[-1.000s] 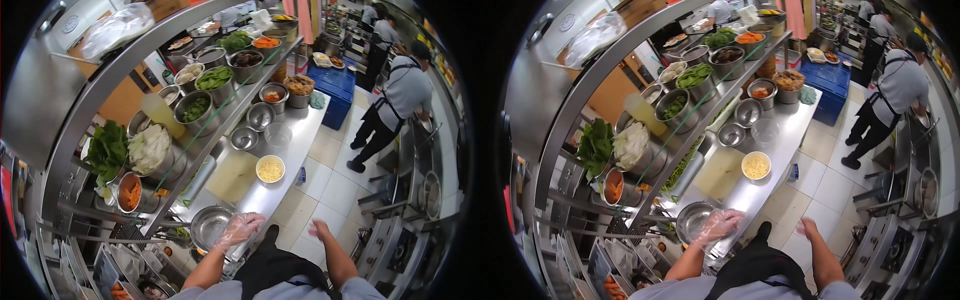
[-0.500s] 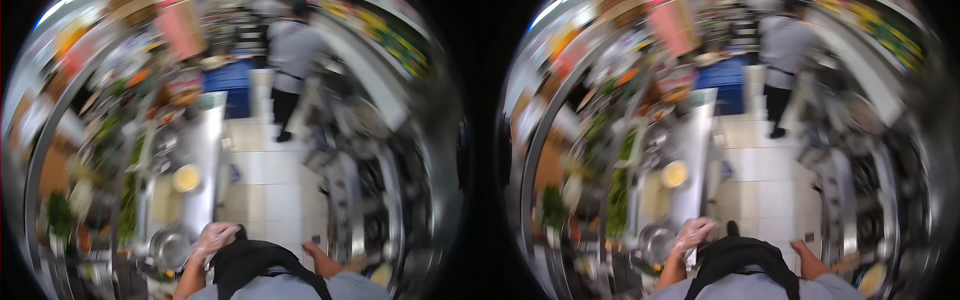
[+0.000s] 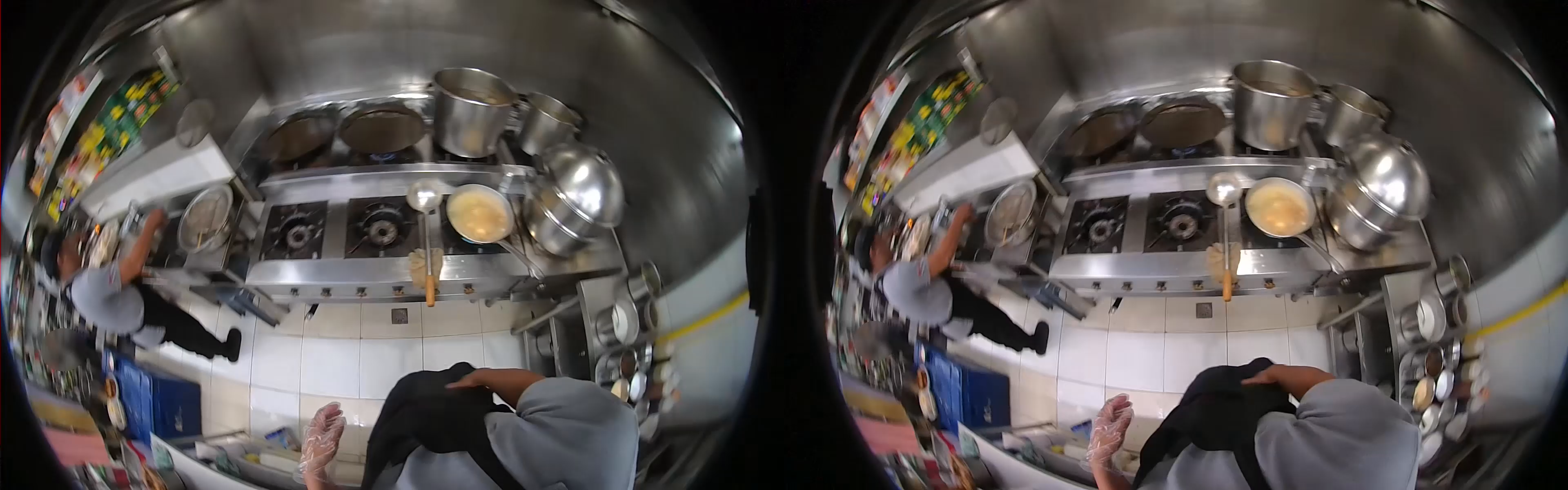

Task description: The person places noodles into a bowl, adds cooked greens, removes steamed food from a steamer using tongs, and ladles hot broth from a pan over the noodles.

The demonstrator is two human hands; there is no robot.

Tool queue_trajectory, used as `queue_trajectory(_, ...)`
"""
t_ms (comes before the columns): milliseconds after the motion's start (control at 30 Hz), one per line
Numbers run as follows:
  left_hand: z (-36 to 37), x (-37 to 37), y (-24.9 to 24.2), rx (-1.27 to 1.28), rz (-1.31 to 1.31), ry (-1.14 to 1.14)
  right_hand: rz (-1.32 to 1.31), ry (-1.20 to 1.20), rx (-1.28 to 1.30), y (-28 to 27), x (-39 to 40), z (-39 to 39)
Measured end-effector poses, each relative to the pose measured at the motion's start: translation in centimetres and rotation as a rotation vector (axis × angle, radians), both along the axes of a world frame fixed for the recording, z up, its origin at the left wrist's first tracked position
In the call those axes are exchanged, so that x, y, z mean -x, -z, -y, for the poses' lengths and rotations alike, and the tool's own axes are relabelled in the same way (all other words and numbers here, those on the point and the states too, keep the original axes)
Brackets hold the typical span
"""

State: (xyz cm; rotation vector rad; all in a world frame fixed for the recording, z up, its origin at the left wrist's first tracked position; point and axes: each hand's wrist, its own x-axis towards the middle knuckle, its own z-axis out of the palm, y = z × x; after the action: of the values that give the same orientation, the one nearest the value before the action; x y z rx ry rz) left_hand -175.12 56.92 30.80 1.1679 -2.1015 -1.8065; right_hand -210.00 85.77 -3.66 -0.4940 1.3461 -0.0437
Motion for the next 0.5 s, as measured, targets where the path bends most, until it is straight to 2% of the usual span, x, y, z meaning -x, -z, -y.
queue_trajectory(33,1.1,1.2,-0.2,0.013,-0.003,0.051,-0.158,-0.323,-0.051,4.2,1.4,-3.8)
queue_trajectory(100,3.0,2.9,0.7,0.018,0.034,0.205,-0.357,-0.526,0.032,7.7,1.2,-12.7)
queue_trajectory(133,4.0,3.5,2.0,0.046,-0.006,0.264,-0.366,-0.355,-0.061,4.8,0.3,-14.3)
queue_trajectory(200,5.4,5.6,2.5,0.074,-0.006,0.314,-0.327,0.25,-0.333,-2.9,-1.0,-15.3)
queue_trajectory(267,5.4,8.0,1.6,0.122,0.032,0.316,-0.341,0.637,-0.461,-9.2,-3.2,-15.0)
queue_trajectory(367,4.2,12.0,0.8,0.088,-0.001,0.348,-0.373,0.808,-0.341,-7.4,-4.1,-15.8)
queue_trajectory(433,3.5,14.8,3.3,0.015,0.016,0.375,-0.397,0.817,-0.281,-7.3,-3.6,-15.4)
queue_trajectory(500,1.8,17.8,4.5,-0.38,-0.043,0.481,-0.355,0.784,-0.216,-7.3,-2.7,-14.9)
